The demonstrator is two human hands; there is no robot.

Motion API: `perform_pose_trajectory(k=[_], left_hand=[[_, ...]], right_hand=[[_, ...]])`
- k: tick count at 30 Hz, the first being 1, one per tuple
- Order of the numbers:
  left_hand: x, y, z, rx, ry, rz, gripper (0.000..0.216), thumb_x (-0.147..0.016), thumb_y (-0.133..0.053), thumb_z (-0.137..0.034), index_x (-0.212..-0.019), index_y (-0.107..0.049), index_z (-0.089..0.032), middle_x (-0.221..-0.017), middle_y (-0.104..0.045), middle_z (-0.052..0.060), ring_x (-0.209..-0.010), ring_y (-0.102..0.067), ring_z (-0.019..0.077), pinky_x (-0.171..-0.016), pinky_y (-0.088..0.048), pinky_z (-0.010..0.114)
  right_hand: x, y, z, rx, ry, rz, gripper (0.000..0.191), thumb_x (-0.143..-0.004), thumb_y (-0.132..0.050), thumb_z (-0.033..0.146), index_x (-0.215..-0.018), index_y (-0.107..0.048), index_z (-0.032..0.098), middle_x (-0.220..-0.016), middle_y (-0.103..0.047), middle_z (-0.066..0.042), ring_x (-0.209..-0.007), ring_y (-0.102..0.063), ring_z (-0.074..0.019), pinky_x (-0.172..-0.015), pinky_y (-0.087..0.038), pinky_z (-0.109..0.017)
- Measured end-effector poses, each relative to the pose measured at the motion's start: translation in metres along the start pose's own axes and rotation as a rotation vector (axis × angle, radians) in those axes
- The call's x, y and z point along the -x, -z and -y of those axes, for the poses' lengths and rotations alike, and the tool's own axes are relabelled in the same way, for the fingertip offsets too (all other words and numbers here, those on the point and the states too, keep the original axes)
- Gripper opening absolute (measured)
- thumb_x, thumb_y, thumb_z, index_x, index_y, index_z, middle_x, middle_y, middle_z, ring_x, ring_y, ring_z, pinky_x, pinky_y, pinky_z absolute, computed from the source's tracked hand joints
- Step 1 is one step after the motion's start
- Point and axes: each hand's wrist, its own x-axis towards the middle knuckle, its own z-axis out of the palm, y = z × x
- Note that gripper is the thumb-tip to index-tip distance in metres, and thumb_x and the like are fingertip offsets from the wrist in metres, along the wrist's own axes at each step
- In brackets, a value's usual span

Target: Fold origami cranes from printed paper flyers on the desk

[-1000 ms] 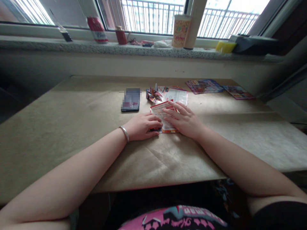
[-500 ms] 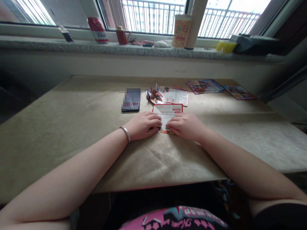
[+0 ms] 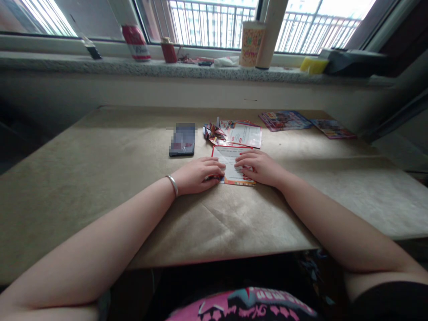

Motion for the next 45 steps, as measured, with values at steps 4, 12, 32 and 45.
perform_pose_trajectory(k=[4,12,32,45], left_hand=[[-0.001,0.002,-0.005,0.034,-0.023,-0.006,0.022,-0.088,-0.056,-0.026,-0.106,-0.064,-0.018,-0.120,-0.065,0.009,-0.119,-0.057,0.0236,-0.102,-0.048,0.040],[-0.001,0.003,-0.010,0.059,0.006,0.046,0.023,-0.090,-0.053,-0.030,-0.107,-0.064,-0.019,-0.116,-0.065,0.010,-0.116,-0.059,0.0232,-0.097,-0.049,0.036],[0.002,0.002,-0.001,-0.240,0.079,-0.063,0.039,-0.091,-0.057,-0.047,-0.123,-0.062,-0.025,-0.128,-0.064,0.007,-0.127,-0.050,0.0271,-0.115,-0.025,0.054],[0.002,-0.003,0.006,-0.241,0.042,-0.110,0.030,-0.098,-0.045,-0.033,-0.112,-0.071,-0.027,-0.118,-0.070,0.003,-0.102,-0.067,0.0195,-0.088,-0.052,0.035]], right_hand=[[-0.001,-0.001,0.001,0.035,0.006,-0.036,0.023,-0.085,-0.059,0.021,-0.103,-0.073,0.020,-0.114,-0.071,-0.008,-0.115,-0.059,-0.0240,-0.102,-0.047,-0.044],[-0.001,0.001,0.003,0.046,0.023,-0.064,0.021,-0.086,-0.058,0.023,-0.100,-0.073,0.024,-0.114,-0.071,-0.005,-0.117,-0.059,-0.0235,-0.103,-0.044,-0.048],[-0.003,0.008,0.019,-0.049,0.029,0.135,0.048,-0.085,-0.058,0.033,-0.131,-0.057,0.018,-0.127,-0.065,-0.011,-0.117,-0.059,-0.0249,-0.102,-0.045,-0.044],[-0.003,0.010,0.014,-0.088,0.084,0.161,0.038,-0.086,-0.057,0.029,-0.122,-0.063,0.019,-0.125,-0.066,-0.009,-0.116,-0.059,-0.0232,-0.102,-0.043,-0.042]])
